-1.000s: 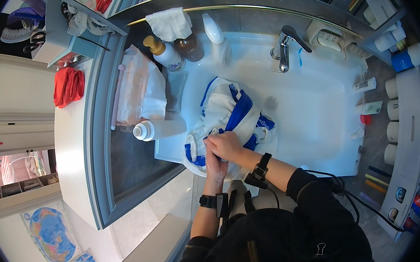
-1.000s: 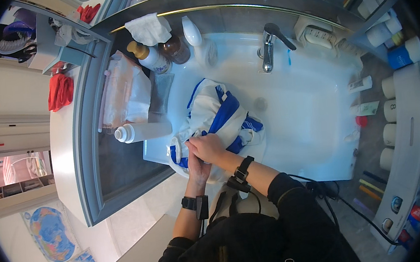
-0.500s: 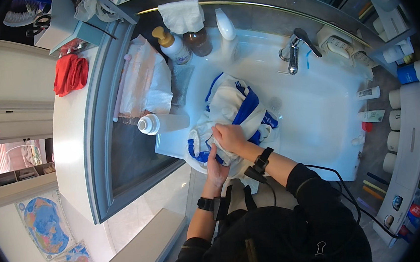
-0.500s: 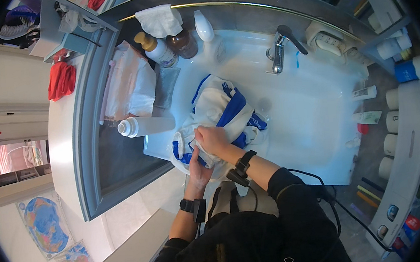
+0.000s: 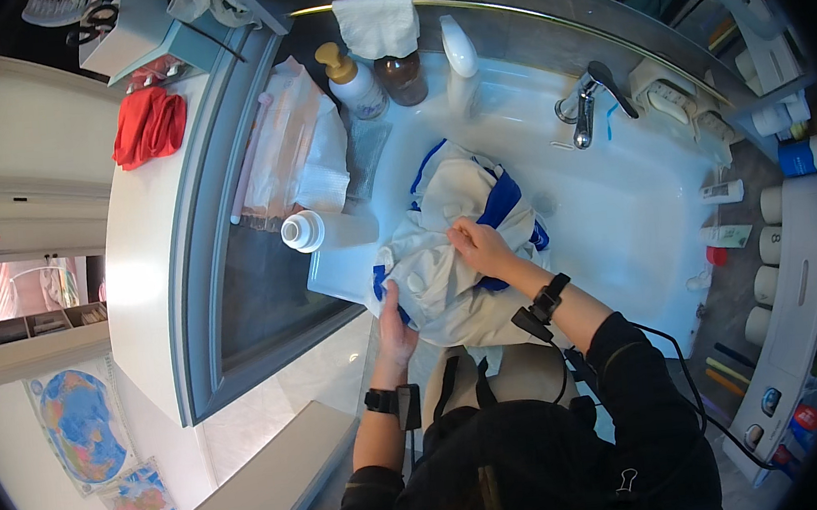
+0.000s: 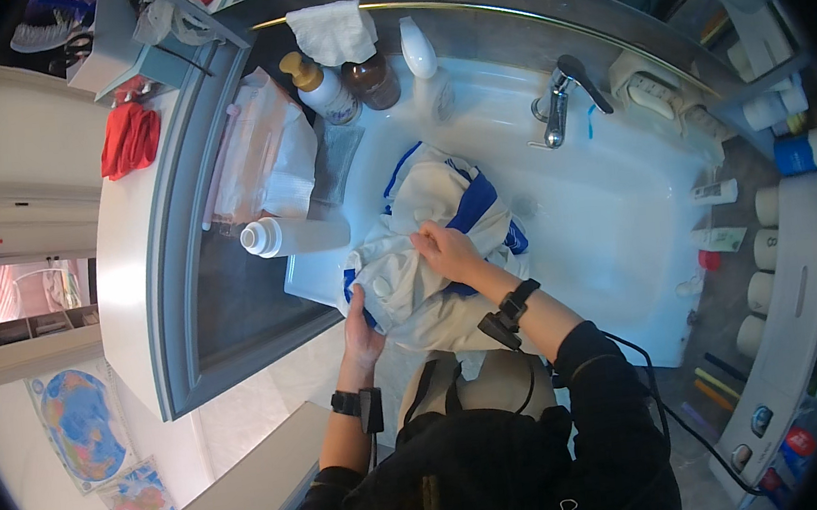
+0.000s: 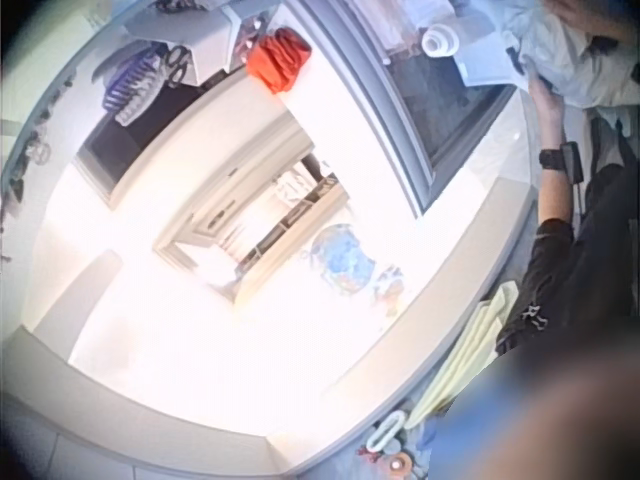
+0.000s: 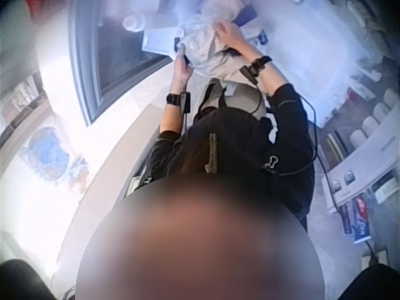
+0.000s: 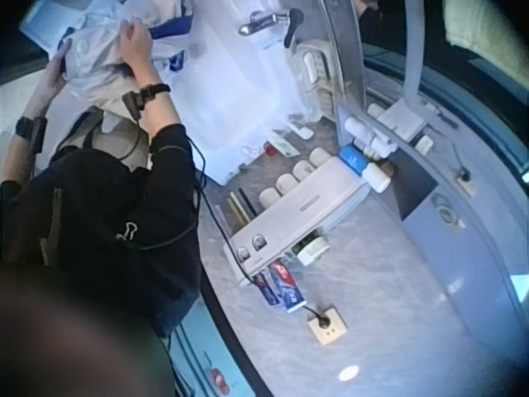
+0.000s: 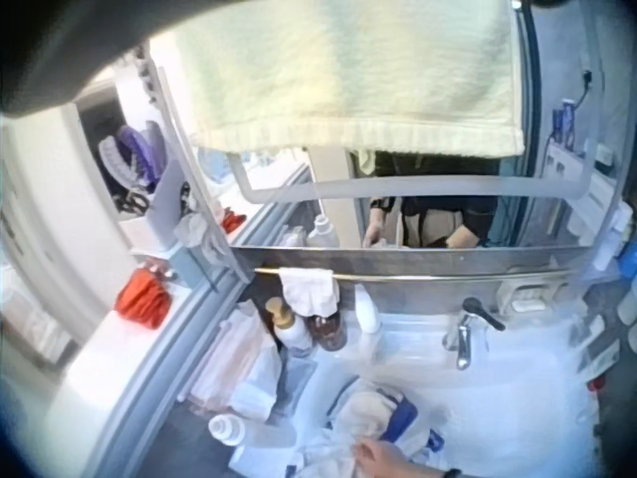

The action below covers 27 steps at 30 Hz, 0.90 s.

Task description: The person washes a white and blue garment by hand in a bathroom sink, repeatedly rubbing and rinsing it under running water. After wringing out the garment, the person carries it to the living room and places it on a sofa.

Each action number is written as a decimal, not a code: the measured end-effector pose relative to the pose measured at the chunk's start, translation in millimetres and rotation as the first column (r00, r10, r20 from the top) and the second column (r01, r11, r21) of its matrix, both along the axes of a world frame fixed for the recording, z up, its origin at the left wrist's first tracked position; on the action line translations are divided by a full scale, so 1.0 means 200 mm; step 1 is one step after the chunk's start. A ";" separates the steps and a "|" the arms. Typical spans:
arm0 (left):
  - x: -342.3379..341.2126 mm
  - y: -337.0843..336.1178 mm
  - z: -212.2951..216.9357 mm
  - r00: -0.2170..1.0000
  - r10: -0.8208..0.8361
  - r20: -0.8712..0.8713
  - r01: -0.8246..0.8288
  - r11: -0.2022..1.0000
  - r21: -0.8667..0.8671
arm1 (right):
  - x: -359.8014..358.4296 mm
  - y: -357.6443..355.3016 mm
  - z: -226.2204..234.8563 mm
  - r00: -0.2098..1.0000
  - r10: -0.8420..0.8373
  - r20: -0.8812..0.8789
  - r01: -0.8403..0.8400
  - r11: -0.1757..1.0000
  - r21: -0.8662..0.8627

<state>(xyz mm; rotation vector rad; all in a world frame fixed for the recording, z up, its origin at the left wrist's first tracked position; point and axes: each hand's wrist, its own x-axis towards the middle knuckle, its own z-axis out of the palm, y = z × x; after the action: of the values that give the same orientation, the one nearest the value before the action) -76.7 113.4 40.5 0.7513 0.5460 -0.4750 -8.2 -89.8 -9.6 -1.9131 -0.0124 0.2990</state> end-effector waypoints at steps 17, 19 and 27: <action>0.08 -0.31 -0.09 0.971 -0.016 0.237 0.045 0.992 -0.119 | -0.26 0.17 0.24 0.776 0.096 0.623 0.062 0.972 -0.228; 0.06 -0.34 -0.07 0.998 0.011 0.068 0.003 0.979 -0.206 | -0.22 0.15 0.20 0.690 0.040 0.723 0.086 0.987 -0.137; 0.06 -0.29 -0.12 0.994 0.105 0.031 -0.099 0.984 -0.149 | -0.22 0.25 0.24 0.940 0.040 0.339 0.035 0.977 -0.212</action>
<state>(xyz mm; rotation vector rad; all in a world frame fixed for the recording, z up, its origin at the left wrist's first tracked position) -63.8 55.4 15.8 0.5871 0.5047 -0.4001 -51.7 -38.9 38.8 -2.1611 -0.2221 -0.0375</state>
